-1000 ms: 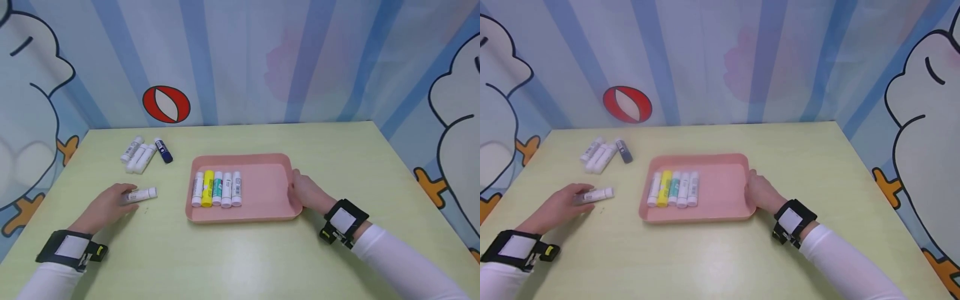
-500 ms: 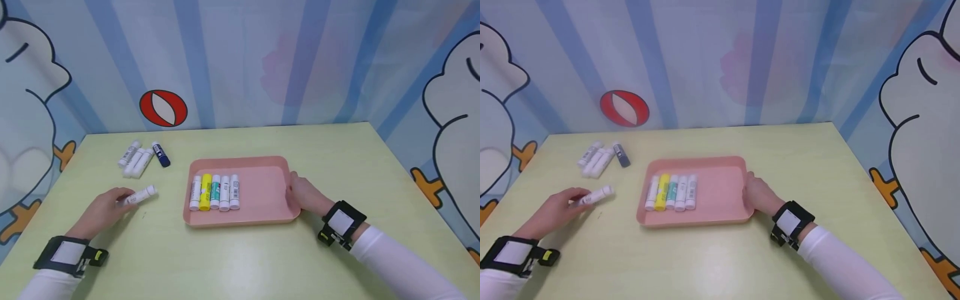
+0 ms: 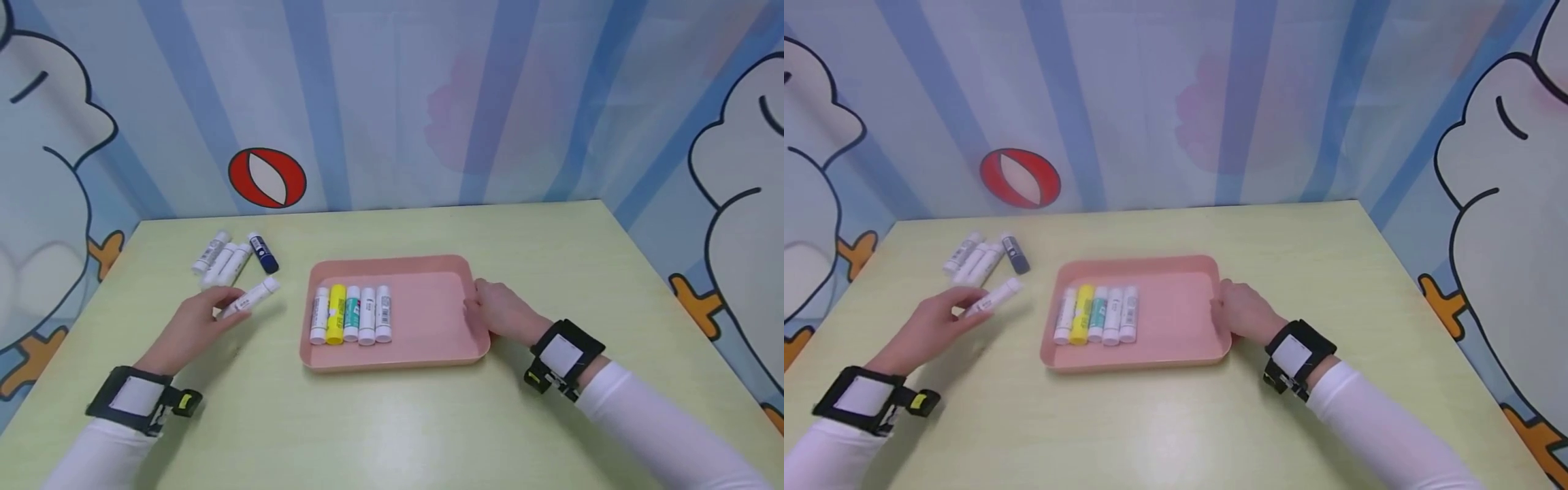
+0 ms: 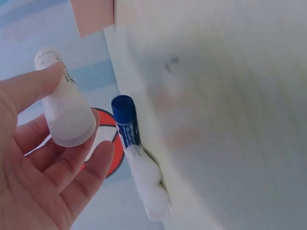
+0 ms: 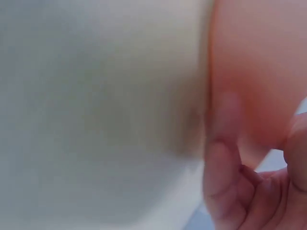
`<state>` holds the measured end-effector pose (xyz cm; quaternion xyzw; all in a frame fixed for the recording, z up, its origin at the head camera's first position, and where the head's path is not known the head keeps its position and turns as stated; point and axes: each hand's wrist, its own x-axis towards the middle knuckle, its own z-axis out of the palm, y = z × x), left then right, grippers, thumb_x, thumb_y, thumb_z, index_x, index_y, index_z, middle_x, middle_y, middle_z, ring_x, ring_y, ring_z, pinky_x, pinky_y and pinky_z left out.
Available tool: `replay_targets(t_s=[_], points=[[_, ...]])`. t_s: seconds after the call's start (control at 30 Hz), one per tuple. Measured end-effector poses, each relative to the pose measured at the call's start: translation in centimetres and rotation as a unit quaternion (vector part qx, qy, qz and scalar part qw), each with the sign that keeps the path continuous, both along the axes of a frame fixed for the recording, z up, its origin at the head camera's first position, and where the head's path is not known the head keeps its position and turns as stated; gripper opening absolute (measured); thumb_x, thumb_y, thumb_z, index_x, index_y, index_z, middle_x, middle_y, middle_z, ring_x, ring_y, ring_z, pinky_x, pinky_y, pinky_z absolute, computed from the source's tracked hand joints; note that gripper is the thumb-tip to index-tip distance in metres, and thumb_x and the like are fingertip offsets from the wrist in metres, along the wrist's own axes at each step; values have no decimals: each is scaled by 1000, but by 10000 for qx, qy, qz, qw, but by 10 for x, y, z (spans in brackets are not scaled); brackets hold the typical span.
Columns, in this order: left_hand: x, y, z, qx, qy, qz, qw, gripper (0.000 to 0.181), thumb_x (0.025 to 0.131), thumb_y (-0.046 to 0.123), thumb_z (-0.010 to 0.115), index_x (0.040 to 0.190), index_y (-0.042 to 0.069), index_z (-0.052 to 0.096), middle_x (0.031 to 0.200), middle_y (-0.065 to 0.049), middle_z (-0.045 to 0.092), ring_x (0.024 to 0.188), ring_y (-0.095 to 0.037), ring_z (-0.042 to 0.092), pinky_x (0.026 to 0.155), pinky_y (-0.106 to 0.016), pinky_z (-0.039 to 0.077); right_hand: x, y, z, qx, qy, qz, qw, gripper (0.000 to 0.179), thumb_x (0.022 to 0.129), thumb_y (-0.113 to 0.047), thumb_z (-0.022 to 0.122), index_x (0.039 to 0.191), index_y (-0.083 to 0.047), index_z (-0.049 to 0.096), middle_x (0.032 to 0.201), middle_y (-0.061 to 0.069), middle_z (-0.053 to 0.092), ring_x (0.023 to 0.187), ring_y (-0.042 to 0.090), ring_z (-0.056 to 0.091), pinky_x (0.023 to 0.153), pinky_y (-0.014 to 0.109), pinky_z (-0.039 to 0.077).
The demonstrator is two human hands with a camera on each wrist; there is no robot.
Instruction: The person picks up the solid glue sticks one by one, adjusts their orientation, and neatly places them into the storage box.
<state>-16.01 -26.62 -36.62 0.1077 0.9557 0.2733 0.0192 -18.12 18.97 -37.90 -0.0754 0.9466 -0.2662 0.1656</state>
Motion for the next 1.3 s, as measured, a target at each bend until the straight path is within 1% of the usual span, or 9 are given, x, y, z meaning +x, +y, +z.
replay_targets(t_s=[0.1, 0.17, 0.23, 0.33, 0.43, 0.63, 0.83, 1.07, 1.3], points=[[-6, 11, 4, -16, -47, -68, 10000, 42, 84, 31, 62, 116, 5, 54, 104, -11, 55, 87, -25, 46, 70, -36, 40, -5, 3, 8, 778, 619, 100, 9950, 44, 94, -34, 41, 117, 4, 45, 59, 6, 50, 50, 18, 50, 47, 30, 39], [-9, 19, 8, -41, -114, -104, 9999, 43, 84, 33, 62, 117, 7, 54, 103, -10, 54, 88, -24, 46, 70, -35, 41, -9, 5, 15, 1282, 1267, 172, 9835, 47, 93, -37, 42, 117, 3, 48, 54, 4, 49, 49, 17, 50, 46, 30, 40], [-11, 28, 11, -69, -187, -155, 9997, 47, 82, 38, 62, 119, 8, 54, 103, -9, 54, 88, -24, 46, 68, -33, 42, -13, 6, 21, 1566, 1957, 218, 9678, 46, 93, -38, 44, 115, 1, 50, 61, 7, 53, 57, 20, 54, 49, 33, 43], [-14, 43, 19, -119, -193, -301, 9993, 51, 81, 43, 61, 119, 9, 54, 100, -7, 54, 86, -22, 46, 64, -31, 42, -17, 5, 31, 1425, 2712, 428, 9509, 47, 91, -39, 47, 117, 0, 50, 85, 12, 58, 77, 26, 57, 55, 38, 46], [-17, 58, 26, -222, -102, -520, 9983, 49, 81, 41, 62, 118, 10, 55, 97, -5, 55, 84, -21, 47, 63, -30, 42, -21, -1, 39, 1119, 3102, 820, 9405, 50, 90, -39, 50, 123, -2, 44, 112, 15, 50, 100, 28, 51, 63, 40, 48], [-21, 92, 38, -445, -16, -903, 9949, 41, 82, 30, 65, 117, 10, 57, 98, -3, 57, 83, -19, 50, 69, -31, 46, -22, -27, 47, 954, 3305, 1617, 9249, 60, 87, -39, 55, 133, -7, 34, 129, 13, 39, 112, 26, 44, 71, 38, 48], [-22, 118, 41, -523, 41, -1402, 9887, 40, 83, 30, 64, 119, 14, 57, 95, 0, 57, 82, -16, 51, 71, -30, 47, -15, -54, 46, 917, 3065, 2122, 9234, 66, 87, -42, 54, 137, -9, 29, 134, 12, 35, 114, 25, 44, 83, 39, 45], [-21, 140, 37, -625, 141, -1802, 9815, 34, 81, 31, 66, 111, 15, 60, 99, 3, 56, 86, -13, 50, 74, -29, 48, -3, -79, 42, 1352, 3212, 2710, 8973, 69, 86, -47, 52, 139, -10, 27, 134, 7, 36, 108, 18, 49, 78, 29, 47], [-20, 150, 35, -682, 187, -1920, 9788, 33, 79, 32, 68, 108, 16, 62, 93, 6, 59, 81, -9, 52, 71, -26, 48, 3, -87, 40, 1230, 3303, 2960, 8878, 65, 87, -47, 50, 139, -13, 29, 131, 1, 39, 99, 10, 51, 76, 22, 45]])
